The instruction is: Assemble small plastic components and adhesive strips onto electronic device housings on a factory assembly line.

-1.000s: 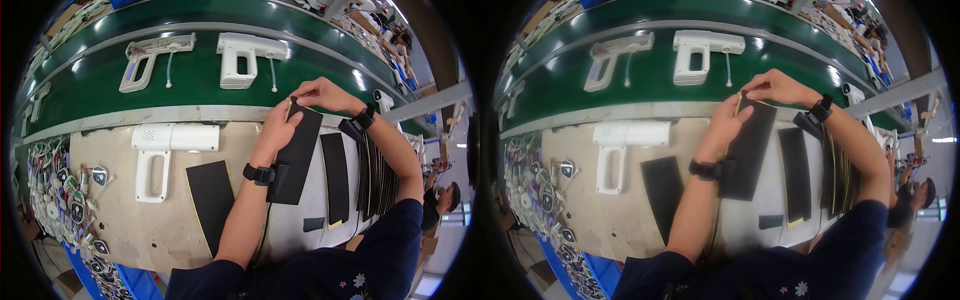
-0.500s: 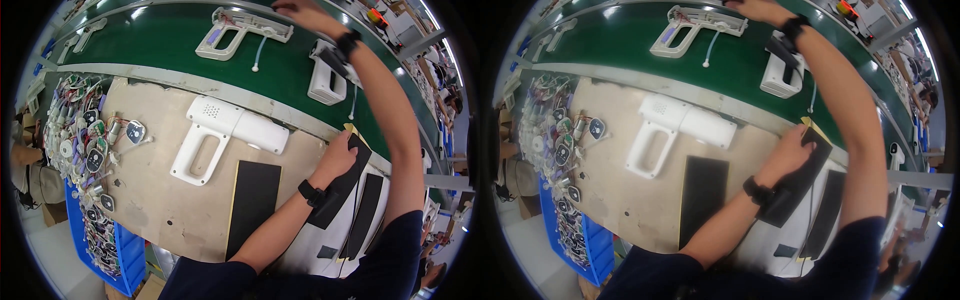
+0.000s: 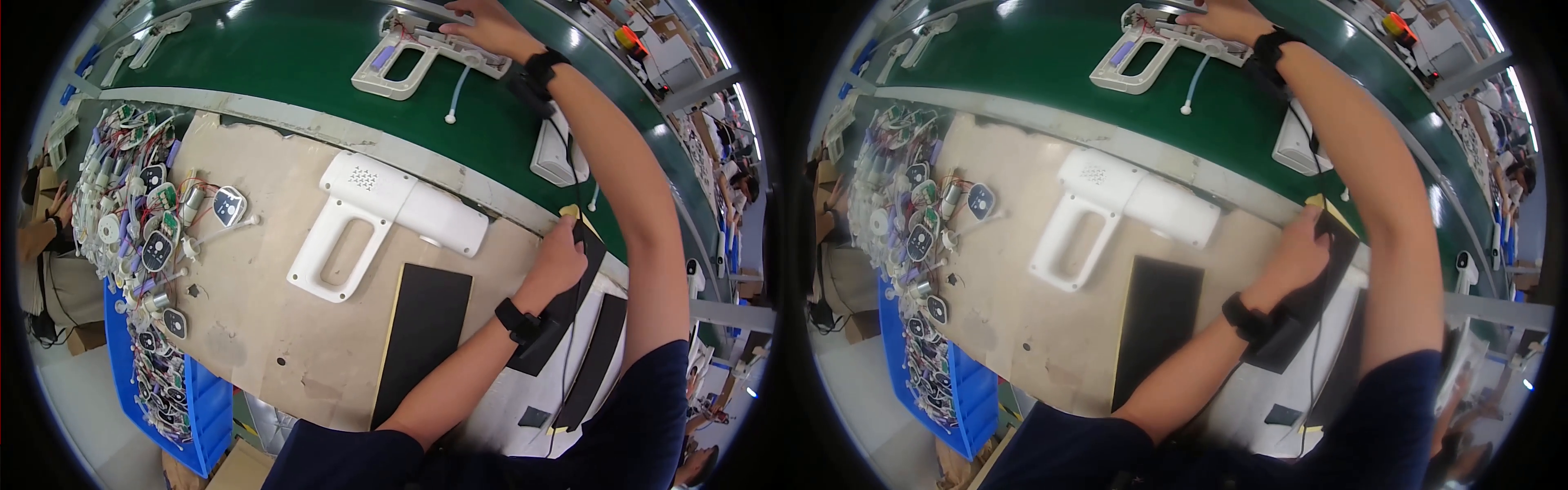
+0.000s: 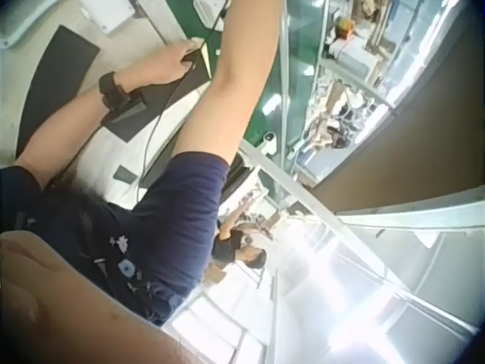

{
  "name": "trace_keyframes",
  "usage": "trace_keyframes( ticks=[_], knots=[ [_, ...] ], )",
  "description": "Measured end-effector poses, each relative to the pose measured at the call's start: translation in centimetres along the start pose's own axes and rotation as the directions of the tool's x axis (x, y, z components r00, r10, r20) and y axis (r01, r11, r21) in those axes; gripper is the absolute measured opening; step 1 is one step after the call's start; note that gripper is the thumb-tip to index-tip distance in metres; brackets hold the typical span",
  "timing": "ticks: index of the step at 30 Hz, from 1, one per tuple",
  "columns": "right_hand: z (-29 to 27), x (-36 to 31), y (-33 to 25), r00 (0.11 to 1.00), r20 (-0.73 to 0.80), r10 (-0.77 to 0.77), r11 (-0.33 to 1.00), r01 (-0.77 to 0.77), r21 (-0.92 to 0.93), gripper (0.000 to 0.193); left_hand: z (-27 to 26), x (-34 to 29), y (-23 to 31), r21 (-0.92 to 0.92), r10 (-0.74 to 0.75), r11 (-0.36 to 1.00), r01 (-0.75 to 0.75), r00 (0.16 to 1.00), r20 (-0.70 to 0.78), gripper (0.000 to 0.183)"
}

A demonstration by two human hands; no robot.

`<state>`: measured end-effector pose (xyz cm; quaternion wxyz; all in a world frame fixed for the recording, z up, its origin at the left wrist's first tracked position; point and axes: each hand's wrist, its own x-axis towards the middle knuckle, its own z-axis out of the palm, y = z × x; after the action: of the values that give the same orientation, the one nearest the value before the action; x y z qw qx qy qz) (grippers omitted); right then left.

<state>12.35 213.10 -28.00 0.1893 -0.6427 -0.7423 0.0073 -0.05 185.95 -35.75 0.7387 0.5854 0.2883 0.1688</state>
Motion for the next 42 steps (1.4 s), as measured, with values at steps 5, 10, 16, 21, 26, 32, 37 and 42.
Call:
trace_keyframes(
  ticks=[5,10,16,21,26,32,37,42],
  knots=[
    [-7.2,-10.0,-1.9,0.936,0.201,-0.291,0.956,0.276,0.098,0.019,-1.0,-0.6,1.8,0.009,-0.061,0.998,0.061,0.997,0.043,0.053],
    [-13.1,-24.3,-5.3,0.792,0.609,0.047,0.998,-0.016,-0.057,0.022,-1.4,0.0,0.8,-0.029,0.033,0.999,-0.033,0.999,0.005,0.046],
    [-11.9,-36.2,-6.8,0.88,0.351,0.32,0.941,-0.337,-0.015,0.03,-0.8,-0.6,1.9,-0.383,-0.076,0.911,0.151,0.976,0.205,0.031],
    [-11.1,-37.4,-5.8,0.866,0.269,0.421,0.869,-0.471,0.154,0.026,-1.2,-0.4,1.4,-0.461,-0.078,0.861,0.216,0.951,0.3,0.027],
    [-11.9,-36.4,-3.4,0.818,0.408,0.406,0.747,-0.554,0.367,0.026,-2.2,-0.2,1.6,-0.516,-0.085,0.806,0.29,0.919,0.384,0.036],
    [-12.9,-34.2,-3.0,0.728,0.58,0.366,0.752,-0.598,0.277,0.025,-1.6,0.2,0.6,-0.628,-0.051,0.737,0.25,0.947,0.316,0.028],
    [-14.9,-31.3,-0.3,0.781,0.503,0.37,0.717,-0.584,0.381,0.024,-1.7,-0.2,0.9,-0.566,-0.074,0.797,0.211,0.964,0.255,0.036],
    [-12.5,-21.6,-3.1,0.991,0.126,-0.048,0.976,0.019,0.219,0.026,-1.1,-0.8,0.7,-0.065,-0.079,0.994,0.093,0.978,0.192,0.057]
  ],
)
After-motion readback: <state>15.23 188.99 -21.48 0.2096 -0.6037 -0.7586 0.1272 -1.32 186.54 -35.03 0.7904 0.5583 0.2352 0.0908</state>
